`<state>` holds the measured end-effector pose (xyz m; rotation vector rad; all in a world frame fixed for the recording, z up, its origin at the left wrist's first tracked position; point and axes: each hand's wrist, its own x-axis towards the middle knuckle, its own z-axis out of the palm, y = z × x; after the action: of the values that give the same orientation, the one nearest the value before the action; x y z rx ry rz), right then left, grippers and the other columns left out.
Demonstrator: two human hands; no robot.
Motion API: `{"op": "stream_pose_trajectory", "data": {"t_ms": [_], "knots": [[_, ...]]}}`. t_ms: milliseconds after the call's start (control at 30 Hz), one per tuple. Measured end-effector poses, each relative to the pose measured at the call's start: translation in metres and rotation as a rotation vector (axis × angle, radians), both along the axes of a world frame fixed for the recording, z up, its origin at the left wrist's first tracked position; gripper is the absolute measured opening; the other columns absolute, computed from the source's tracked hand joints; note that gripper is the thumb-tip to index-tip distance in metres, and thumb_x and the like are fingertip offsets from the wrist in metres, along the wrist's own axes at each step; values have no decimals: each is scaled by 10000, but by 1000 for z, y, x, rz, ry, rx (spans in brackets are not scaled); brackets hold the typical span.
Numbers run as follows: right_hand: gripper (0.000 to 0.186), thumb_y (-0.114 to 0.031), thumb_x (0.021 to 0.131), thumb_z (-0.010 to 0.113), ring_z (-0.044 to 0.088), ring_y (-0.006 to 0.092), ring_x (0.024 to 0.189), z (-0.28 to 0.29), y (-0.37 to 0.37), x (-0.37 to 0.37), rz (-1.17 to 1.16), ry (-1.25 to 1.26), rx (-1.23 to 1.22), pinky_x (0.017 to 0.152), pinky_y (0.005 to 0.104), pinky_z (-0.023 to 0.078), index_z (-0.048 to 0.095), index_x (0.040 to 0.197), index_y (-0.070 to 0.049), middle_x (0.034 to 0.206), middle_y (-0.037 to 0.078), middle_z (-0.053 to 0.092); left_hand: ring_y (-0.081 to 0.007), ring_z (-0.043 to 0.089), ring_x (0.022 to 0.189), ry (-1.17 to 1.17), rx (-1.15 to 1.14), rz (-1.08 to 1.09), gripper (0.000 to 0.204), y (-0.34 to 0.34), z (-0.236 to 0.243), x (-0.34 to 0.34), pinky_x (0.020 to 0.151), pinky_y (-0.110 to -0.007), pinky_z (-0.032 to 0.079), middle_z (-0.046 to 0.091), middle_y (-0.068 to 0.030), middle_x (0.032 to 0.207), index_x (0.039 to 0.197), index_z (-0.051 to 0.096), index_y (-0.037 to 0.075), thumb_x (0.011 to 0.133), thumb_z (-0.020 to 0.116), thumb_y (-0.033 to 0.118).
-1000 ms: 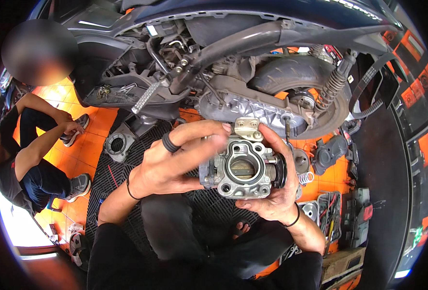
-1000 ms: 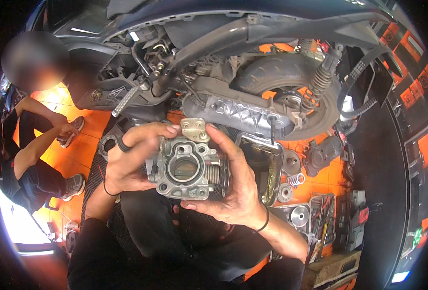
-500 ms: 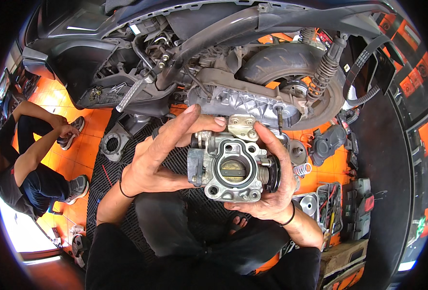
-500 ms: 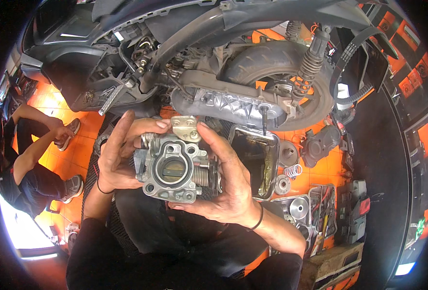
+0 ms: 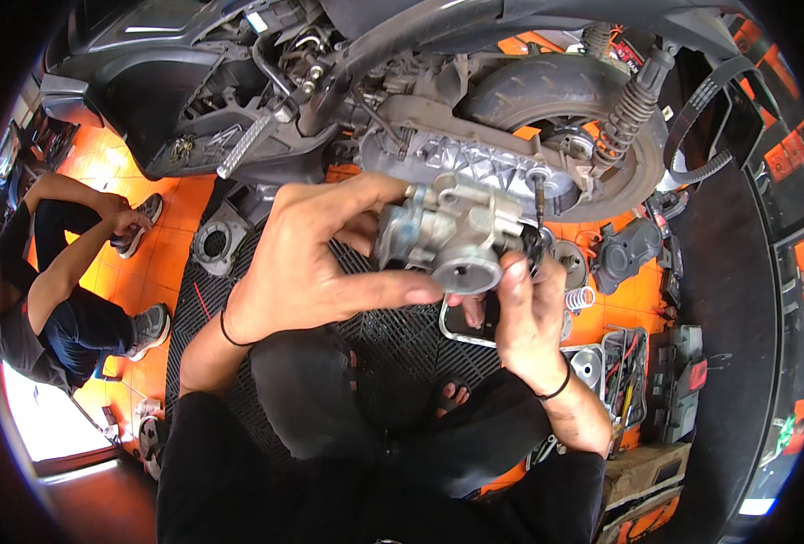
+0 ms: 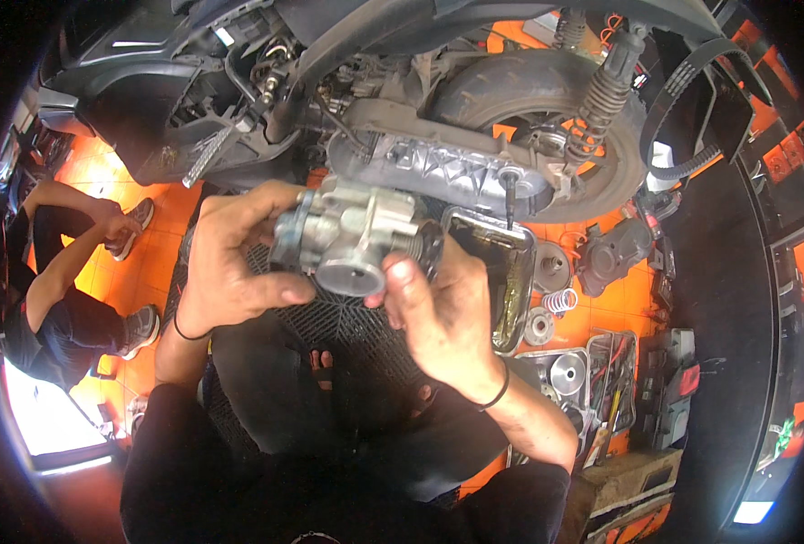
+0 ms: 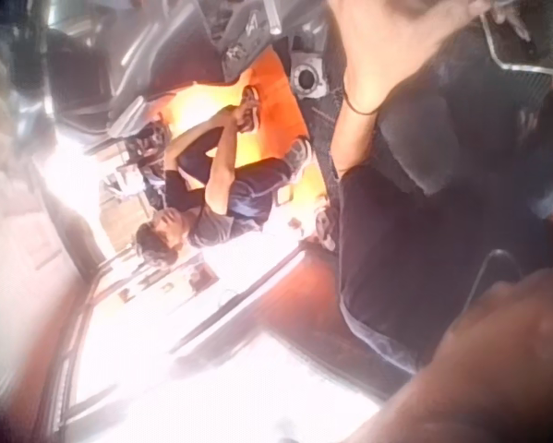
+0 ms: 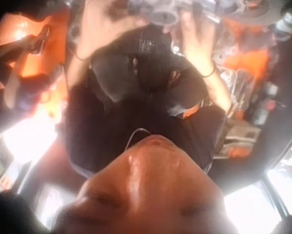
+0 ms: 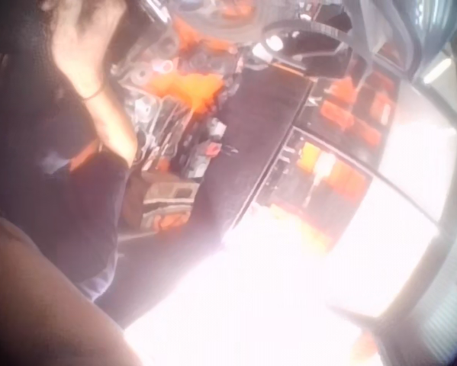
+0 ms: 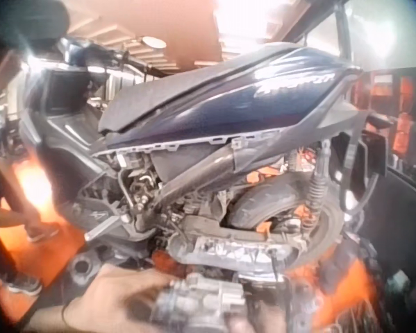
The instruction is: The person installs a throttle body into a motorcycle engine compartment by hand and secures it with tools, connecting various cables and connectors.
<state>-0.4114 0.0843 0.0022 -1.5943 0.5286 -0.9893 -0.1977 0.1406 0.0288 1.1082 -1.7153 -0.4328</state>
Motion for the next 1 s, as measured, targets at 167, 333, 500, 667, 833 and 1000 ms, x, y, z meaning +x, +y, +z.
{"op": "stream_pose_trajectory", "data": {"t_ms": [167,333,500,667,833,1000], "knots": [[516,-447,959,558,559,63,524,-4,0,-7,-30,-21,-15,466,207,427,601,1043,60,632,40,617,-185,705,709,62,65,-65,617,0,1,-3,662,-281,562,695,-138,845,1075,623,-75,644,899,271],[491,-417,906,648,613,107,658,-5,-1,-11,-62,-31,-90,615,259,484,583,1017,57,719,52,657,-200,707,820,15,-61,-83,714,-3,-5,-1,718,-295,570,703,-142,970,1147,624,-54,583,926,264],[463,-384,879,683,621,116,655,-3,-4,-13,-97,-19,-225,610,262,485,575,999,51,701,48,652,-215,704,859,10,-80,-103,738,-5,-4,-2,734,-304,575,696,-163,1035,1156,626,-50,567,932,273],[444,-345,868,697,624,118,636,-1,-9,-13,-81,-20,-304,601,261,487,565,1013,53,688,45,649,-219,703,879,-46,-90,-95,738,-3,3,-3,750,-313,578,691,-169,1072,1154,633,-40,557,934,273],[451,-349,872,689,613,115,639,-2,-7,-14,-102,-30,-312,607,260,482,562,1021,58,687,45,641,-211,703,870,-37,-98,-92,729,0,5,-8,742,-308,577,696,-157,1065,1153,640,-30,556,933,268],[473,-367,875,680,605,122,662,-2,-6,-15,-131,-51,-286,627,263,476,562,1027,65,716,62,640,-190,697,835,-64,-85,-74,727,-1,6,-8,720,-295,569,707,-140,1030,1150,646,-19,551,936,274]]}}
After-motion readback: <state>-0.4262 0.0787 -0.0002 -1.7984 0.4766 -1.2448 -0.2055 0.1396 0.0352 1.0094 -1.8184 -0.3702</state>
